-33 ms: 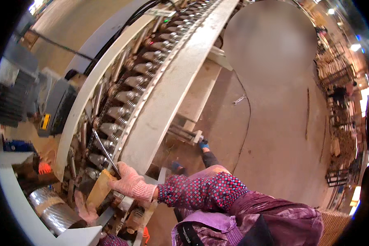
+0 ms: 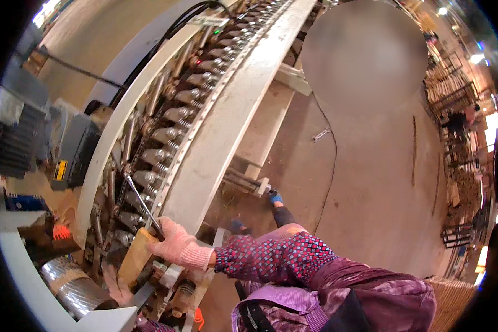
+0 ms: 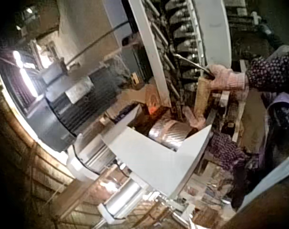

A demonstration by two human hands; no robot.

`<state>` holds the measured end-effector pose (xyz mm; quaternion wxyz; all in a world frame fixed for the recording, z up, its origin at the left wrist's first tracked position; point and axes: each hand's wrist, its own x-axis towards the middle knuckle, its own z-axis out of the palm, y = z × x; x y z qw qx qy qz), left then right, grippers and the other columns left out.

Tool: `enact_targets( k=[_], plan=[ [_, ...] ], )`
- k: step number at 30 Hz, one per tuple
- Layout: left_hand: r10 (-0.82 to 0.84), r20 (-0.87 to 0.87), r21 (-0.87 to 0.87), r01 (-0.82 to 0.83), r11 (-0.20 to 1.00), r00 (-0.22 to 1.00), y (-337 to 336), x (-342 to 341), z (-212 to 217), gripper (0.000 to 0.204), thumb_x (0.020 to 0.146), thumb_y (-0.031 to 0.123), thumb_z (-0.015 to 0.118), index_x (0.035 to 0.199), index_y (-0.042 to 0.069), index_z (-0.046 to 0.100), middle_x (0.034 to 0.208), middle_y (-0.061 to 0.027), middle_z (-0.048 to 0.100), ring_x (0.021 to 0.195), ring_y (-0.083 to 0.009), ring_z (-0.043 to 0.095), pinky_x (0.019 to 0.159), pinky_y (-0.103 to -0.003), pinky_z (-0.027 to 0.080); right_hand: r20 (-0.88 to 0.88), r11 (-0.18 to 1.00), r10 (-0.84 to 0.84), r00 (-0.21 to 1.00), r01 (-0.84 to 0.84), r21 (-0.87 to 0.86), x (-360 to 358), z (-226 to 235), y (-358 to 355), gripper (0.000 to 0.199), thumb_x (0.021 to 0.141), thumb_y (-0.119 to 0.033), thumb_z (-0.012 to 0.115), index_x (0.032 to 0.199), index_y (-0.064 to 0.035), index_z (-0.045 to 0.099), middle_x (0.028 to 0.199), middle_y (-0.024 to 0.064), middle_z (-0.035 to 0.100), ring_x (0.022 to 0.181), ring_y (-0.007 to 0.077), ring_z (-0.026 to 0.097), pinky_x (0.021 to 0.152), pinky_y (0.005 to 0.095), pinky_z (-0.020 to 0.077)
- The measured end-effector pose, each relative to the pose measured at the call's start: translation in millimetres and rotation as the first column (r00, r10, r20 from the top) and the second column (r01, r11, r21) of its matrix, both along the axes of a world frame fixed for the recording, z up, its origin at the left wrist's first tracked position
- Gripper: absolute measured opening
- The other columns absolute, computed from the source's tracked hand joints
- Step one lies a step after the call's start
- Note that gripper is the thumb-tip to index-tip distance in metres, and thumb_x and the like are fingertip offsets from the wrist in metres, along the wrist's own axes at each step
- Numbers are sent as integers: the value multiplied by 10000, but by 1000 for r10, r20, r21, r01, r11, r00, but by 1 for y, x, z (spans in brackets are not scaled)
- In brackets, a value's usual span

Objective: The person uses a wrench to tighten bolts on a large, curved industrial machine. They repeatedly move along the machine's length, adjusting various fasteners and components. The person also handles a wooden plank, positioning it against the machine's frame.

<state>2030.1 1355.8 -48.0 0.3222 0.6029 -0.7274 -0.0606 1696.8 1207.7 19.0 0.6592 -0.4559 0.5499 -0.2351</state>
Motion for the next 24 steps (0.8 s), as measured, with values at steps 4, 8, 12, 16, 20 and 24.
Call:
enact_targets(
  k=[4, 8, 12, 16, 20, 24],
  plan=[
    [415, 49, -26, -414, 910, 909, 35, -59, 16, 584, 945, 280, 602, 1390, -30, 384, 1358, -214, 465, 1184, -303, 529, 967, -431, 468, -65, 988, -63, 996, 53, -147, -70, 2, -21, 512, 738, -326, 731, 1086, 5, 551, 902, 168, 645, 812, 274, 644, 743, 402, 521],
    [662, -122, 11, -666, 746, 740, 53, -169, 40, 543, 947, 297, 597, 1351, -20, 419, 1317, -200, 494, 1160, -299, 541, 955, -436, 472, 7, 983, -128, 992, 128, -129, -171, 22, -31, 481, 722, -283, 739, 1074, 5, 583, 905, 93, 628, 726, 164, 607, 663, 329, 532],
    [622, -551, 251, -600, 759, 556, 40, -317, 49, 504, 950, 314, 593, 1312, -9, 453, 1275, -186, 524, 1136, -294, 552, 943, -441, 475, 108, 963, -270, 957, 270, 17, -270, 61, -23, 449, 713, -208, 737, 1082, 14, 609, 984, 95, 648, 894, 164, 609, 798, 321, 513],
    [529, -845, 535, -168, 828, -80, 23, -480, 54, 470, 952, 330, 588, 1273, 2, 488, 1233, -172, 553, 1111, -290, 564, 930, -446, 479, 176, 962, -234, 956, 254, -103, -389, 59, 9, 401, 760, -187, 727, 1089, 5, 600, 964, 75, 636, 859, 174, 603, 766, 317, 515],
    [536, -467, 614, 178, 769, -703, -19, -616, 38, 440, 955, 347, 584, 1234, 13, 523, 1192, -159, 583, 1087, -285, 575, 918, -451, 483, 152, 915, -404, 902, 400, 58, -513, 37, 44, 377, 744, -105, 598, 1095, 23, 557, 832, 48, 578, 599, 94, 513, 535, 227, 435],
    [540, -332, 675, 205, 709, -774, -46, -701, 32, 416, 957, 364, 579, 1195, 24, 557, 1150, -145, 612, 1063, -281, 587, 906, -456, 486, 179, 880, -471, 864, 450, 151, -605, 8, 57, 369, 744, -146, 589, 1072, 21, 552, 754, 19, 529, 540, 90, 467, 468, 235, 397]
  ],
)
